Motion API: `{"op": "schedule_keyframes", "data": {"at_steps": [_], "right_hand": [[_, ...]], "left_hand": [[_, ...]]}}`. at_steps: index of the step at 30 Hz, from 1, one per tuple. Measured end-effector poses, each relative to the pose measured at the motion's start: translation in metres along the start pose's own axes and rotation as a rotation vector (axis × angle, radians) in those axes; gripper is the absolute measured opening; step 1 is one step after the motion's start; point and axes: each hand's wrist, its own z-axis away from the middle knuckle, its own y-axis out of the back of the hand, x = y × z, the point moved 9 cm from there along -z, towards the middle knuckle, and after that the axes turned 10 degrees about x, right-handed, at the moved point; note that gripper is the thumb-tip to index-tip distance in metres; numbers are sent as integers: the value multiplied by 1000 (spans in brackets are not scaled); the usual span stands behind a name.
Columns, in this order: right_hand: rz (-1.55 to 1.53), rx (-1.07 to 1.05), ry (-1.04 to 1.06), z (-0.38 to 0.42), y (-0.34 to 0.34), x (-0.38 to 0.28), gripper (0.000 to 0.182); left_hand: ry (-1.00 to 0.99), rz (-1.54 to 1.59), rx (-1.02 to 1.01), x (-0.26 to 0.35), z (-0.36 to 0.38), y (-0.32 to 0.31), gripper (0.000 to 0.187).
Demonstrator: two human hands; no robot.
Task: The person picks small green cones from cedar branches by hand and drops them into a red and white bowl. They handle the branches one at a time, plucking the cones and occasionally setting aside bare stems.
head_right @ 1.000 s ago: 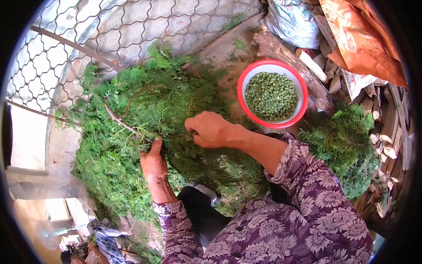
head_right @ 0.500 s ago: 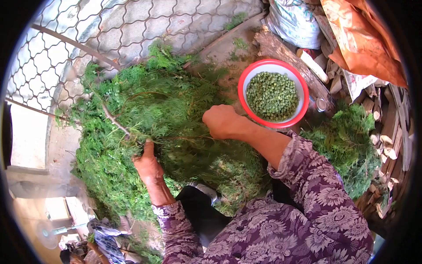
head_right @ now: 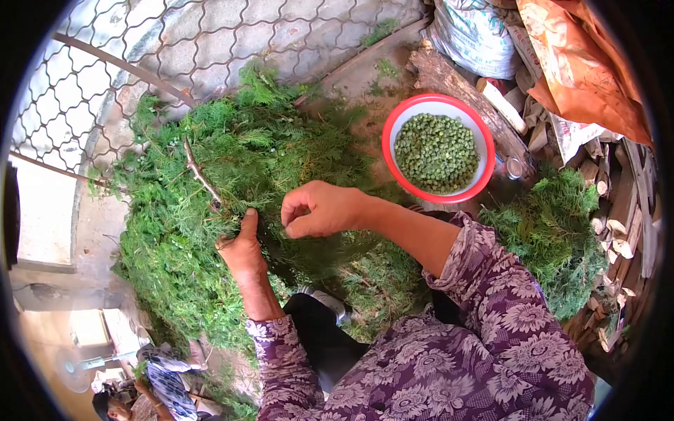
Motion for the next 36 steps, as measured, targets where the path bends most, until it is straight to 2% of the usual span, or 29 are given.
{"op": "schedule_keyframes", "data": {"at_steps": [2,8,10,13,17,19,23,28,30,33,36], "right_hand": [[153,-32,317,-2,-8,-12,21],[296,-57,306,18,-30,-15,19],[684,240,533,17,-16,-24,18],[779,341,582,16,-5,-26,20],[813,360,596,16,-8,-26,19],[764,411,726,28,-13,-42,19],[793,339,774,30,-25,-39,22],[873,352,739,22,-21,-32,17],[895,350,739,22,-21,-32,16],[945,356,727,20,-21,-30,15],[973,390,720,18,-20,-25,15]], "left_hand": [[-27,-26,-3,0,0,-1,19],[-33,-146,-29,-5,1,-6,16],[-34,-157,-34,-5,1,-8,16],[-38,-176,-27,-3,3,-10,16],[-39,-123,-29,0,6,-14,16],[-20,-120,-34,-2,6,-14,16],[-55,-146,-29,-2,3,-13,16],[-45,-215,-41,-5,3,-12,16],[15,-209,-45,-6,6,-14,15],[-43,-144,-37,1,7,-15,16],[-8,-89,-46,-3,7,-12,18]]}}
